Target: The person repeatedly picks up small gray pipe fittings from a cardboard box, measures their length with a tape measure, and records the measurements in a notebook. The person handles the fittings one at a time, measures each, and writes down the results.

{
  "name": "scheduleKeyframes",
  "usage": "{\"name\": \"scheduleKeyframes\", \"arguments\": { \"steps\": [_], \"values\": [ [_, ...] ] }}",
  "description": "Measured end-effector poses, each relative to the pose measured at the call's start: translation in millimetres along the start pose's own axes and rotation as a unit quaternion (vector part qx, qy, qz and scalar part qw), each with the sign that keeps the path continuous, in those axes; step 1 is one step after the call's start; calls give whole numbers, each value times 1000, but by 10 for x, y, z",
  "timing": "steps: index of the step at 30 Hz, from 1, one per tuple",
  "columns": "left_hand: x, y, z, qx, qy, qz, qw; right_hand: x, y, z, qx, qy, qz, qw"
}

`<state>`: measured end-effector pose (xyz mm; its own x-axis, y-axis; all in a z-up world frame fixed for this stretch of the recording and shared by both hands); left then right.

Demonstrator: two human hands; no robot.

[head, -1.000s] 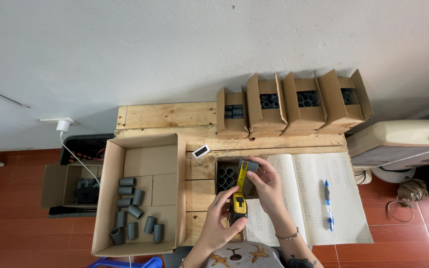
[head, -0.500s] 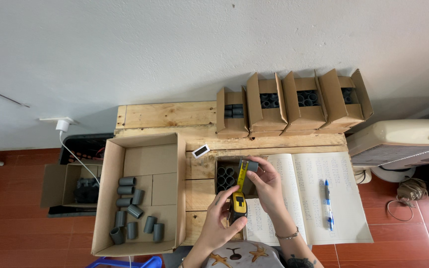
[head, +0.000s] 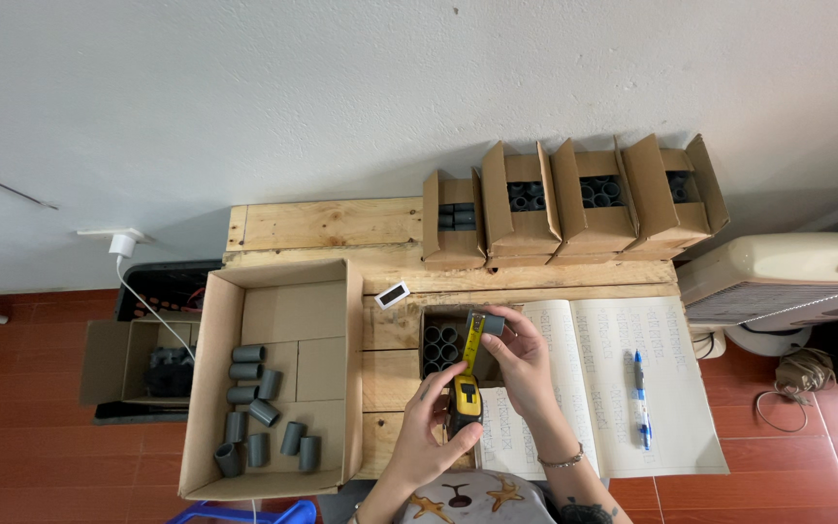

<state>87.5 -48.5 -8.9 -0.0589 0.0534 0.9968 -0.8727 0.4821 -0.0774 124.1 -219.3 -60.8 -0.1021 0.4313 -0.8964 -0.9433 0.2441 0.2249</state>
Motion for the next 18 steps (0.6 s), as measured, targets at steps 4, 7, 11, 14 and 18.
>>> {"name": "scheduleKeyframes", "arguments": {
  "steps": [4, 7, 11, 14, 18],
  "values": [
    [15, -1, 1, -2, -5, -1, 1000, 11, -4, -14, 4, 5, -3, 1000],
    [5, -1, -4, -1, -8, -3, 1000, 24, -6, -18, 5, 4, 2, 1000],
    [-2, 2, -9, 1, -14, 5, 1000, 10, -3, -6, 2, 6, -2, 1000],
    [1, 2, -8, 1, -9, 6, 1000, 22, -7, -10, 1, 6, -2, 1000],
    [48, 2, -14, -3, -21, 6, 1000, 13, 5, -4, 7, 9, 11, 1000]
  ]
}}
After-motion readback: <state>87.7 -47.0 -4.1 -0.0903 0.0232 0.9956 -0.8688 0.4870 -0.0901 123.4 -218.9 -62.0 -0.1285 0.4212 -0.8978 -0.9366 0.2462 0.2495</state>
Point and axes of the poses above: each hand's wrist, its own y-axis away from the middle knuckle, its own z-axis out of the palm, x = y × z, the point moved 10 cm from there along -y, towards the middle knuckle, and after that the axes turned 10 degrees about z, right-handed, at the moved point
